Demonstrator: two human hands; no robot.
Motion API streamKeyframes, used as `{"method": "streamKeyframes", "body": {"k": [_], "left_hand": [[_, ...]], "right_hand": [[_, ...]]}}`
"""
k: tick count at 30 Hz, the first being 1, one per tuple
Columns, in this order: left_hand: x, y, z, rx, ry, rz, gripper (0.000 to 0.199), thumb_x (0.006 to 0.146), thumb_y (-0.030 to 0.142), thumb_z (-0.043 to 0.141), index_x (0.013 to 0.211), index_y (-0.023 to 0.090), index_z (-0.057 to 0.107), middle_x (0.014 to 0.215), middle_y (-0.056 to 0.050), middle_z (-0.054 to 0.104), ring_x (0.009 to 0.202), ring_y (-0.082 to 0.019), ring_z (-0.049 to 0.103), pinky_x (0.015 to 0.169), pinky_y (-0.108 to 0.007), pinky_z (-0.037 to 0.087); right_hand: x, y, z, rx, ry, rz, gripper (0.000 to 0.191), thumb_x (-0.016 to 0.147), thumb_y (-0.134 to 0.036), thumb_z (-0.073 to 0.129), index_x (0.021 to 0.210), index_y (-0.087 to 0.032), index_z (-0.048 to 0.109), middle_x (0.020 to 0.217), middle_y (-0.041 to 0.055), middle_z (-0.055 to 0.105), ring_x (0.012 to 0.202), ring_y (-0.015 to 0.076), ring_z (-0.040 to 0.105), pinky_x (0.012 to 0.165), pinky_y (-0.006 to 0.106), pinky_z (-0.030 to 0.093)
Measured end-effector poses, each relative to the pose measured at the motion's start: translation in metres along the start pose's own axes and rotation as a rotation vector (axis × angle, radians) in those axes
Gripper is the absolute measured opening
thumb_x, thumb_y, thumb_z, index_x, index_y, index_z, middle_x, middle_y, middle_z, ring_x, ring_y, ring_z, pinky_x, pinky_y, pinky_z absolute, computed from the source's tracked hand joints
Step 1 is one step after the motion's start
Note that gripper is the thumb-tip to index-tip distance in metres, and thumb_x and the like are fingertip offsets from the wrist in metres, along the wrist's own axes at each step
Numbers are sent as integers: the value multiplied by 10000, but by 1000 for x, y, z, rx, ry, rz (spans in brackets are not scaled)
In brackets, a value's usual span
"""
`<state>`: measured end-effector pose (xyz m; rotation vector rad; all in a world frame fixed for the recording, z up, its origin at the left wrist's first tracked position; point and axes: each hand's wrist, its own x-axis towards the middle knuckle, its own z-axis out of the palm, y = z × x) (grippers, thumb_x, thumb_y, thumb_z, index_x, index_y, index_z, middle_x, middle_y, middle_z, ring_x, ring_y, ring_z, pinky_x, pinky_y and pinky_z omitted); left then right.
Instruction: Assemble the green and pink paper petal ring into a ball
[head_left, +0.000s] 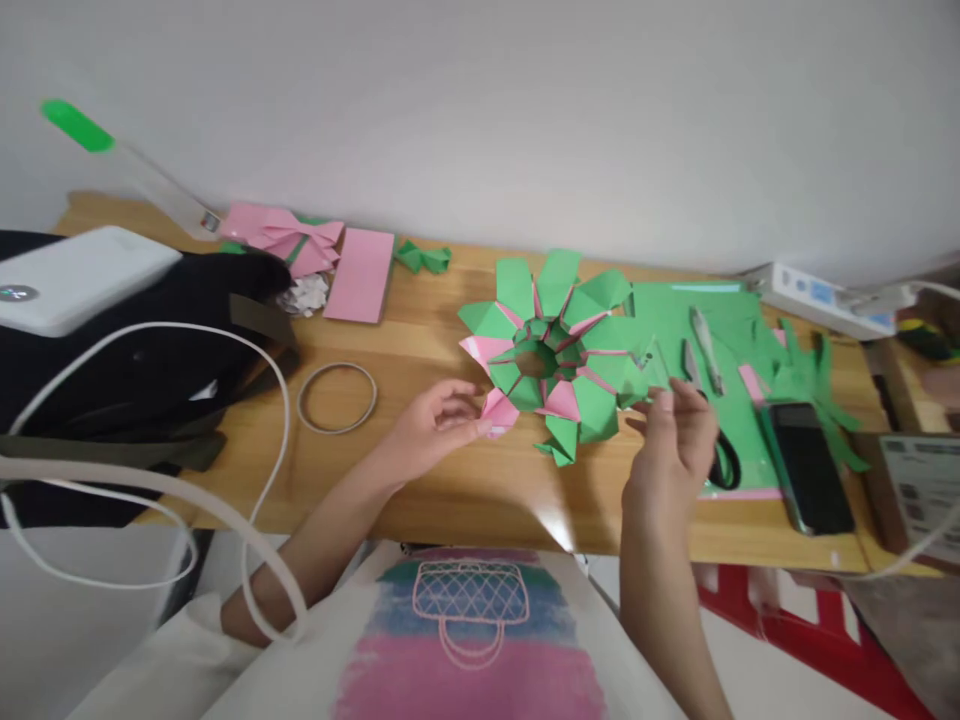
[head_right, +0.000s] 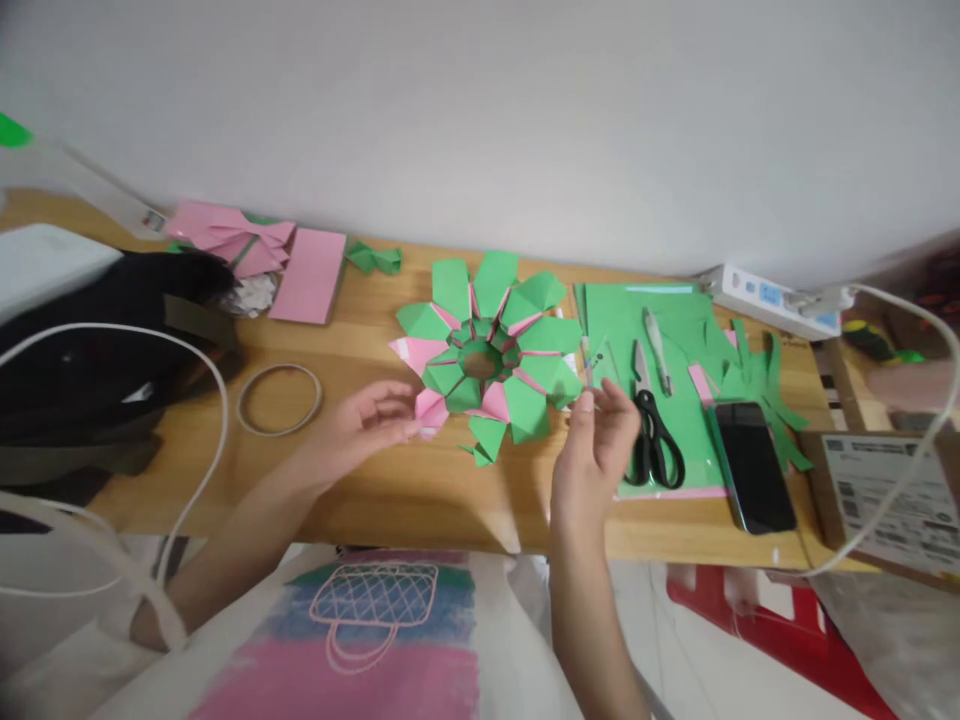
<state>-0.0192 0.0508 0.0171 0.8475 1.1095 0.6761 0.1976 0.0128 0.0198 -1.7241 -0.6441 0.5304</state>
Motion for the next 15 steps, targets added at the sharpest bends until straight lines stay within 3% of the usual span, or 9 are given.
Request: {"method": "streamKeyframes", "body": {"k": [2,5,7,12,14,15], "left_hand": [[0,-3,4,-38,-36,-41,386,649,305,832,947,161,634,795,-45,738,729,-187,697,688,-284,503],[0,-7,7,-95,-50,-65,382,639,307,841,919,161,626,729,-33,733,675,-180,699,625,-262,491],[-1,-8,8,-115,-43,-62,382,626,289,845,901,171,609,708,-18,733,658,-177,702,604,-251,486],[-12,0,13,-187,-94,-38,279,667,216,809,839,174,593,664,7,725,617,-151,699,587,-225,489],[-17,4,16,-196,-107,-19,264,673,196,805,826,173,591,663,20,721,611,-138,695,588,-214,497],[-20,6,18,-195,-107,-6,260,674,189,804,824,172,593,669,25,721,615,-133,696,597,-211,505]], "right_hand": [[-11,-8,-7,-16,75,-143,265,861,-426,606,1029,-221,599,1041,57,619,904,181,624,835,342,502],[-29,-28,-19,-4,20,-297,77,877,-302,617,864,-228,629,845,34,619,784,179,605,729,325,496],[-40,-43,-28,10,-138,-362,76,884,-204,604,831,-240,645,755,9,620,727,163,600,675,300,488],[-58,-55,-38,-197,-781,-362,144,872,-131,605,913,-254,668,710,-29,680,577,108,599,524,219,477],[-62,-47,-30,-249,-886,-271,100,881,-180,607,926,-233,680,685,-24,684,543,103,589,498,211,473],[-64,-42,-24,-244,-877,-212,96,889,-212,603,937,-222,685,693,-16,690,543,104,588,495,212,475]]}}
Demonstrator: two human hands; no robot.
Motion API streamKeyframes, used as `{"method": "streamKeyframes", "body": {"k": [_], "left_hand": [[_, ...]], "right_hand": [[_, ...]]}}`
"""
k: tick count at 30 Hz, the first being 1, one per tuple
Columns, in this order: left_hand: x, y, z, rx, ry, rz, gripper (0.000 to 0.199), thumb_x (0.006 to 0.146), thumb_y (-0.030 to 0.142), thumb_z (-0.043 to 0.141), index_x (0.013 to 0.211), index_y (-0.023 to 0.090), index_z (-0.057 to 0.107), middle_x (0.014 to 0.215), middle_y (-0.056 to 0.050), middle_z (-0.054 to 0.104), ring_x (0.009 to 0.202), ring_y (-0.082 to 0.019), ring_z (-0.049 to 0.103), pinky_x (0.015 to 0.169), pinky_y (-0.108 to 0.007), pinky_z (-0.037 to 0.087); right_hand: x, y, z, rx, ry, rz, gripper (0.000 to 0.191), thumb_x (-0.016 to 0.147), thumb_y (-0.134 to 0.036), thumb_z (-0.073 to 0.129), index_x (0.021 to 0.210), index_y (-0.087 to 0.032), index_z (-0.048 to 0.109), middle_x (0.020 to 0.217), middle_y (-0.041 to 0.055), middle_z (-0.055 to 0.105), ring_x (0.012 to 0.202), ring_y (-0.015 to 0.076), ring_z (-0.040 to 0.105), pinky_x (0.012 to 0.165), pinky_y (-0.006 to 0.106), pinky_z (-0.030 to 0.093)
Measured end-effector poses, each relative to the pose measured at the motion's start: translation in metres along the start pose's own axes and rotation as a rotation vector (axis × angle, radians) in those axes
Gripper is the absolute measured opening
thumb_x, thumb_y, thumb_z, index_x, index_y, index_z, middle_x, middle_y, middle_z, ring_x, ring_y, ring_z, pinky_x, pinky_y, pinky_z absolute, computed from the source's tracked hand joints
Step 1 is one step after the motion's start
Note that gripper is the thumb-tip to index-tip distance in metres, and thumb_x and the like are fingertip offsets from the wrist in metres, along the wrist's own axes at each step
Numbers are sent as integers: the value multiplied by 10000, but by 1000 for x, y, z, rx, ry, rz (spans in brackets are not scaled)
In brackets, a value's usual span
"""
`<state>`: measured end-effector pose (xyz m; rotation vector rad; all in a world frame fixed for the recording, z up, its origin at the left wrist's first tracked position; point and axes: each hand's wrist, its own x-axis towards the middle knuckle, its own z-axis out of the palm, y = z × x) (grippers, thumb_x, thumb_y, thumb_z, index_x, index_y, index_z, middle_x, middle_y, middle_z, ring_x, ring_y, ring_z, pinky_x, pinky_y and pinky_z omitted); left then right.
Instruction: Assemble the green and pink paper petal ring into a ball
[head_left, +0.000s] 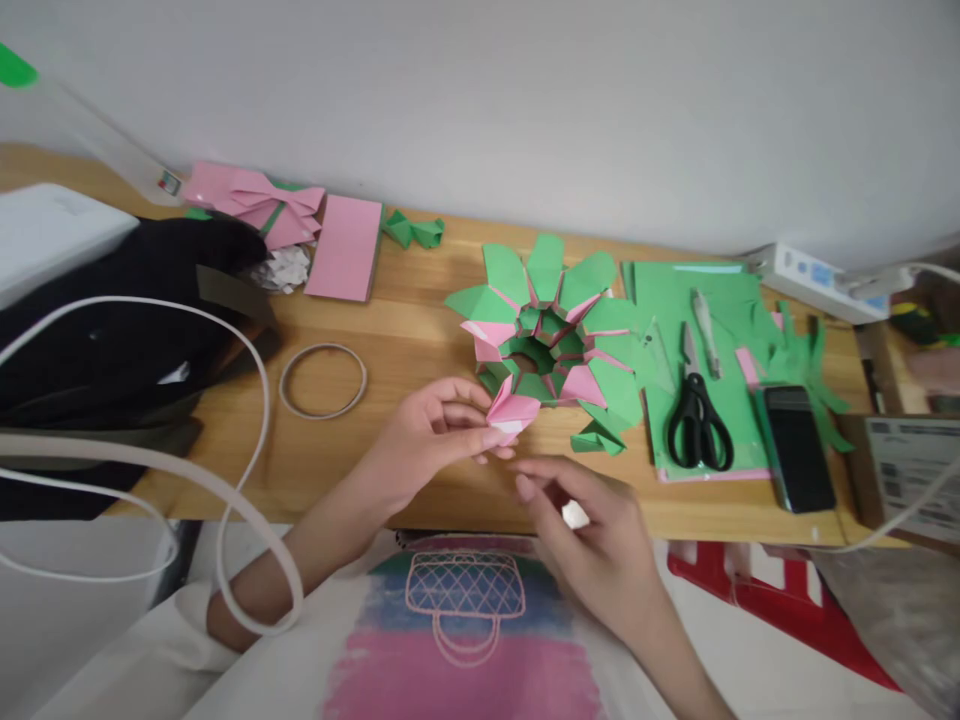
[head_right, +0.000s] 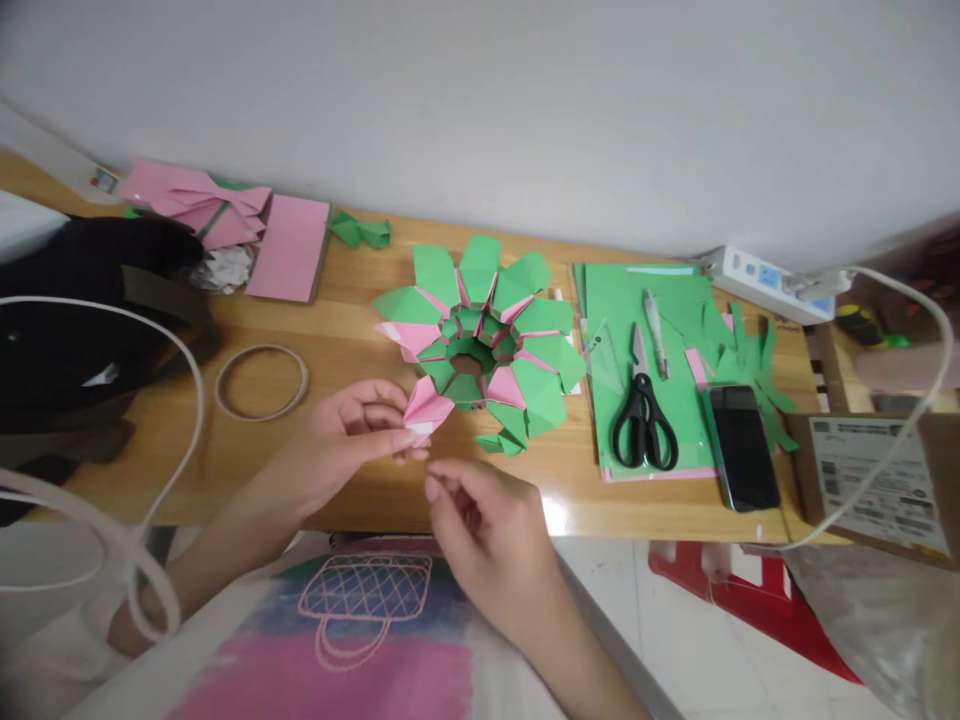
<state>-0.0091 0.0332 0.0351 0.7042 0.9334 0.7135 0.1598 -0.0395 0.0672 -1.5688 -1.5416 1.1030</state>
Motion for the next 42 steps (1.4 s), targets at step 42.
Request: {"method": "streamKeyframes", "body": {"k": [42], "left_hand": [[-26,0,-8,1241,168,560,171,922,197,502,812,130,614,822,-62,596,770,-190,566,686,-328,442]], "right_hand": [[27,15,49,-199,214,-241,143,907,-147,571,828,-131,689,551,-48,580,463,51,457,493,162,394]]}}
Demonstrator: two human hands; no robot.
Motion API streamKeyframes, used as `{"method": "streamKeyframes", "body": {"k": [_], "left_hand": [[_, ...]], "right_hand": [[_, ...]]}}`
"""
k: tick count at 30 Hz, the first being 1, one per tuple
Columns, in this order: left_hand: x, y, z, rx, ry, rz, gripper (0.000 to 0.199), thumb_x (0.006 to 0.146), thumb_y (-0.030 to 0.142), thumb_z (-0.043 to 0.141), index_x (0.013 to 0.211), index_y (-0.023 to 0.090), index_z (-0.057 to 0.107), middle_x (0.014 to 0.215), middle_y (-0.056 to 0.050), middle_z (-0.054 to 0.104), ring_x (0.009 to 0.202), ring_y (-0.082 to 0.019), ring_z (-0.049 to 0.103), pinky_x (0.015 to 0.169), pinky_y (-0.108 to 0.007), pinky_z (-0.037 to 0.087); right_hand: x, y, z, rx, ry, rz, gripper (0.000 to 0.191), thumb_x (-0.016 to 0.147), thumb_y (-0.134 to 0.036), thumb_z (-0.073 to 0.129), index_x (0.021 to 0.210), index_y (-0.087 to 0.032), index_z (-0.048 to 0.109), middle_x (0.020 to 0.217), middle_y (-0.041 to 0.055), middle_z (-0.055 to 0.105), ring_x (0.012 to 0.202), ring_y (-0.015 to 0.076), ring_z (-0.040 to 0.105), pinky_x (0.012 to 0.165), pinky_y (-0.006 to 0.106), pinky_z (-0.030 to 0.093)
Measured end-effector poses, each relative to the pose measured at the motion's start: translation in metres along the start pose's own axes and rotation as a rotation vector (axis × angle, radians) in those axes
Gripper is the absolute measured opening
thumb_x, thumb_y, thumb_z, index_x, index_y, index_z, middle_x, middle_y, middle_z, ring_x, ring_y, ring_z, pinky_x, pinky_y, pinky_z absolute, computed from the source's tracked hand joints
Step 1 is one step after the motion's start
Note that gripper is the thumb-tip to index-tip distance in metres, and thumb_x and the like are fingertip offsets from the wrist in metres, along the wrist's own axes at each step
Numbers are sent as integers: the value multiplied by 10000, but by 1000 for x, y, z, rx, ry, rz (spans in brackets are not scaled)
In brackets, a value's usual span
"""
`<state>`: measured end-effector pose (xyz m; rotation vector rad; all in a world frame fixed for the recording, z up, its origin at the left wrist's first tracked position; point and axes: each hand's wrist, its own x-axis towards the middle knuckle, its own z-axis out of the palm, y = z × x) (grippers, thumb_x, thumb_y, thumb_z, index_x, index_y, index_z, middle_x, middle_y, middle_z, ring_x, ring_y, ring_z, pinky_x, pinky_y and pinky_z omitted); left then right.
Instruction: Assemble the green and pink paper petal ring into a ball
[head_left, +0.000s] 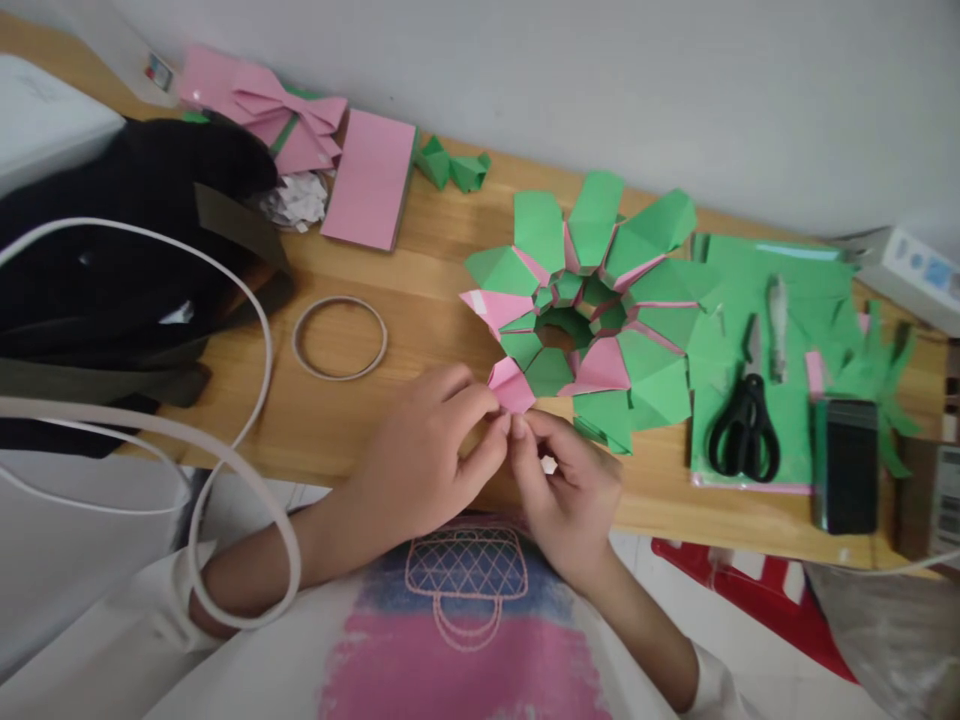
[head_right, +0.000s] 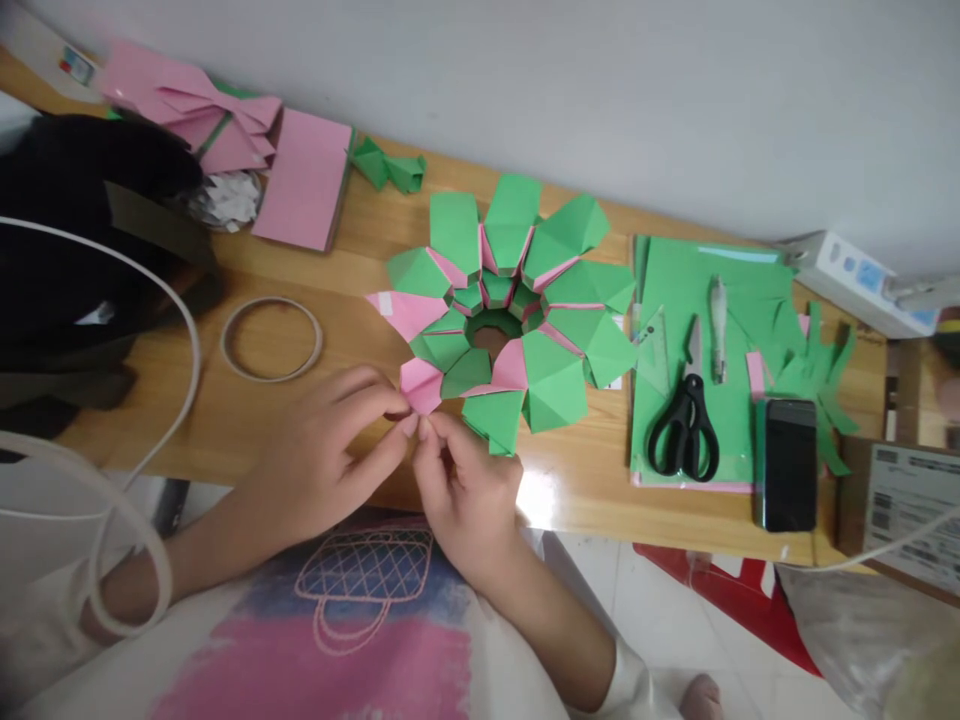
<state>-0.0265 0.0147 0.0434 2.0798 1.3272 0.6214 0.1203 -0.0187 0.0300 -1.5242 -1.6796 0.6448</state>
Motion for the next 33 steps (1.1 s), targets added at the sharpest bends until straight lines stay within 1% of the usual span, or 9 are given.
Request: {"method": "streamKeyframes", "body": {"k": [5,8,12,16,20,25,29,31,33], "left_hand": [[1,0,-1,51,10,-13,179,888,151,497,737,133,591,775,-58,596,741,-189,557,664,-325,427],[1,0,-1,44,0,-12,183,901,162,497,757,129,605,781,-58,608,752,-189,566,674,-326,436],[1,2,-1,32,-3,-21,196,919,203,505,779,126,619,796,-58,616,764,-191,573,683,-331,442],[3,5,1,41,-14,-35,198,906,185,502,751,130,611,766,-47,600,730,-178,560,656,-318,433],[4,8,1,80,-32,-53,212,900,171,481,737,134,612,750,-45,597,715,-176,557,646,-316,424],[6,9,-1,87,-67,-101,205,880,160,480,710,146,593,738,-35,599,711,-175,563,642,-314,419],[6,9,-2,31,-89,-124,209,891,163,477,717,152,592,746,-23,603,722,-163,566,659,-305,423],[7,9,-4,-8,-106,-141,204,900,179,484,737,153,604,753,-20,608,728,-159,570,665,-301,429],[7,11,-6,-28,-120,-158,197,902,185,489,749,156,609,761,-18,613,734,-157,574,672,-300,435]], "right_hand": [[-1,1,0,-69,13,-56,161,902,-152,577,785,-129,685,532,-42,574,456,62,457,492,179,387],[0,1,0,-68,20,-61,146,903,-150,579,817,-115,692,548,-37,591,450,55,463,481,169,384],[1,1,0,-28,14,-31,171,904,-144,567,786,-121,689,531,-47,557,444,51,445,472,158,381],[0,0,2,24,32,25,183,897,-138,571,748,-132,678,517,-63,504,447,44,425,477,144,381],[0,-1,2,28,41,32,211,896,-141,564,716,-134,674,505,-59,495,444,49,413,469,154,371],[1,-2,1,1,27,11,199,898,-149,571,732,-140,682,499,-59,511,432,48,419,460,157,360],[1,-2,1,-14,17,28,211,907,-164,566,727,-153,676,501,-56,535,425,52,433,454,161,360],[1,-1,0,-37,10,14,205,906,-162,561,739,-156,681,509,-50,565,419,56,447,452,168,363],[0,0,0,-61,8,-14,176,901,-153,558,794,-158,698,546,-42,620,421,59,473,459,175,375]]}}
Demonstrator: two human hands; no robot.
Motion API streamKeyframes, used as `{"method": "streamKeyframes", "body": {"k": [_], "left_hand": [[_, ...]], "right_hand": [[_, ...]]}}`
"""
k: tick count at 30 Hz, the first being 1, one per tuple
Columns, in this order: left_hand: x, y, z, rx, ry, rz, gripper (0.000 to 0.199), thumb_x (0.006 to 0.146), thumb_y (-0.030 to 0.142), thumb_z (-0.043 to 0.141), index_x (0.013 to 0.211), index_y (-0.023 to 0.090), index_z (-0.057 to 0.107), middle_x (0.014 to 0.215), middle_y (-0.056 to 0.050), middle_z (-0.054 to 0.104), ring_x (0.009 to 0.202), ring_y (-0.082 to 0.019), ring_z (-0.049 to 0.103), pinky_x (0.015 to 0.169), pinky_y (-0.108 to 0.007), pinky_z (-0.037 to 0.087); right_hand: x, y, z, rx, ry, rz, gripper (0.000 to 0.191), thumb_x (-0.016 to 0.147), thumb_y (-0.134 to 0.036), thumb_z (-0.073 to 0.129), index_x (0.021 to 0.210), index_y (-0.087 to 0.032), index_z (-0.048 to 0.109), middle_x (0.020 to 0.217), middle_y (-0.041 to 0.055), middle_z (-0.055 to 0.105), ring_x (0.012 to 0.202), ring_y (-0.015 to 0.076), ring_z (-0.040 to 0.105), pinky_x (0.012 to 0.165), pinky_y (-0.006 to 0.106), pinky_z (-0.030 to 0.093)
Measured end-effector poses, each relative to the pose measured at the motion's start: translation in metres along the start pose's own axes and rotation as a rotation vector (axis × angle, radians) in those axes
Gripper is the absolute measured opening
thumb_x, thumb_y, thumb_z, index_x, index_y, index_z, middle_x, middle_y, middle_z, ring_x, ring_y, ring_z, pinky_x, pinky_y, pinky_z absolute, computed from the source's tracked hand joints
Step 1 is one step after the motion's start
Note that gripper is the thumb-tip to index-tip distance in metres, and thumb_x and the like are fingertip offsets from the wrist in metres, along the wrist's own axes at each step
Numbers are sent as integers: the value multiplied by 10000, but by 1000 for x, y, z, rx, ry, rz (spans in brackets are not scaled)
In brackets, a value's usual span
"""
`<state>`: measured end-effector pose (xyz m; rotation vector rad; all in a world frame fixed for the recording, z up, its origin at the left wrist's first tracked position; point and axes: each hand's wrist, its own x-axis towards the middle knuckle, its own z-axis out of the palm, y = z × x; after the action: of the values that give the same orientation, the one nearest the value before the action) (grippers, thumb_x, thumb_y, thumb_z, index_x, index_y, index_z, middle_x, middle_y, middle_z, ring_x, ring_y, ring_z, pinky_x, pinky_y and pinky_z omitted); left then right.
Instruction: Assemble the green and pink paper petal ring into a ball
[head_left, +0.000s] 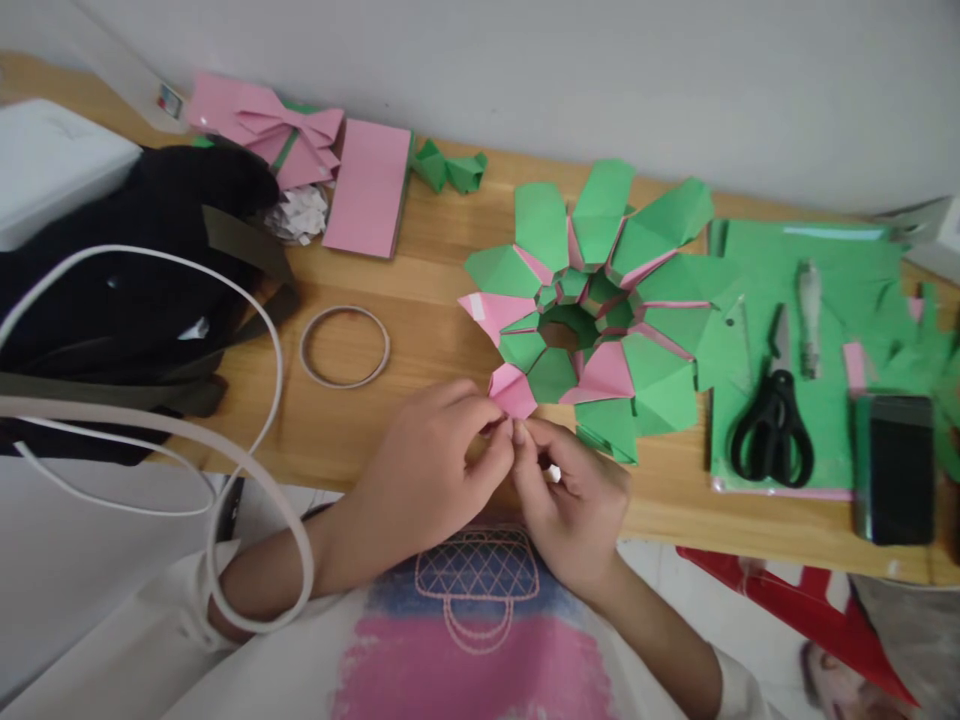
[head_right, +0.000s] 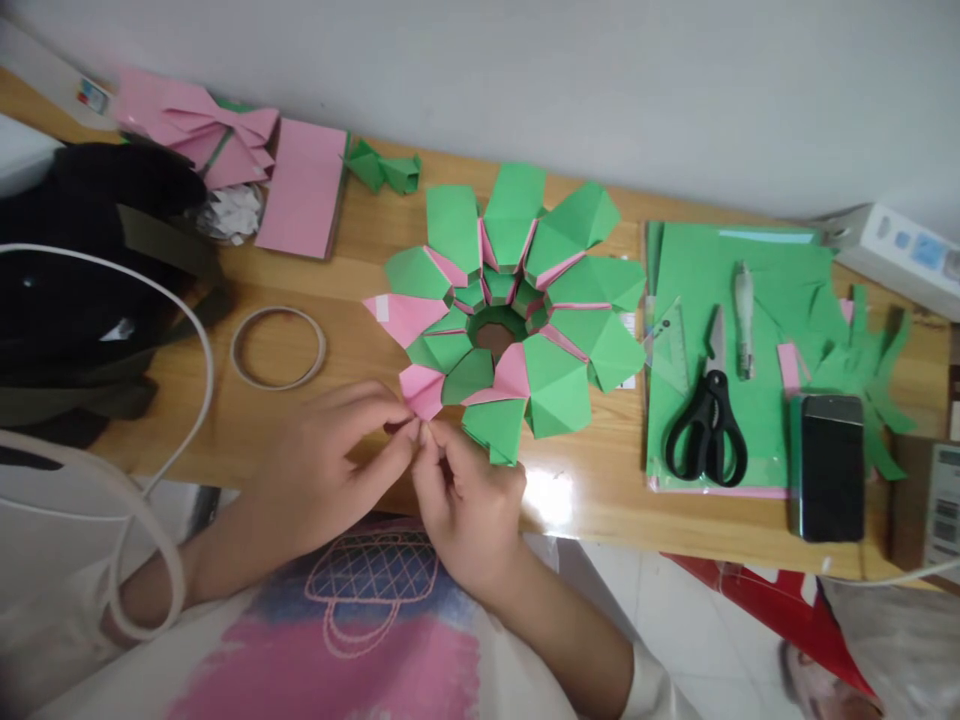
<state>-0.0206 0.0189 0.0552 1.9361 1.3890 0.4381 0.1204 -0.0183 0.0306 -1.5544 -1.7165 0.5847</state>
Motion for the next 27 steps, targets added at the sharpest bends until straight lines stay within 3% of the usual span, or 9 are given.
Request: {"method": "streamKeyframes", "body": {"k": [13,22,27], "left_hand": [[0,5,-4,51,-21,-36,187,832,133,515,651,181,520,691,-5,599,650,-146,545,588,-295,390],[-2,-4,-11,-75,59,3,199,888,147,501,733,174,623,734,5,633,724,-137,589,671,-271,435],[0,-4,-8,-194,-7,-37,182,895,181,512,785,167,656,774,6,662,744,-131,605,681,-265,446]], "right_hand": [[-2,0,0,-115,30,-119,168,892,-156,560,793,-165,696,554,-25,665,415,77,529,454,196,393],[0,-3,-1,39,50,105,193,910,-190,567,748,-172,670,500,-57,579,405,61,468,441,184,383],[-1,0,-1,-7,59,75,161,907,-196,575,797,-170,689,496,-57,558,410,66,450,440,191,384]]}}
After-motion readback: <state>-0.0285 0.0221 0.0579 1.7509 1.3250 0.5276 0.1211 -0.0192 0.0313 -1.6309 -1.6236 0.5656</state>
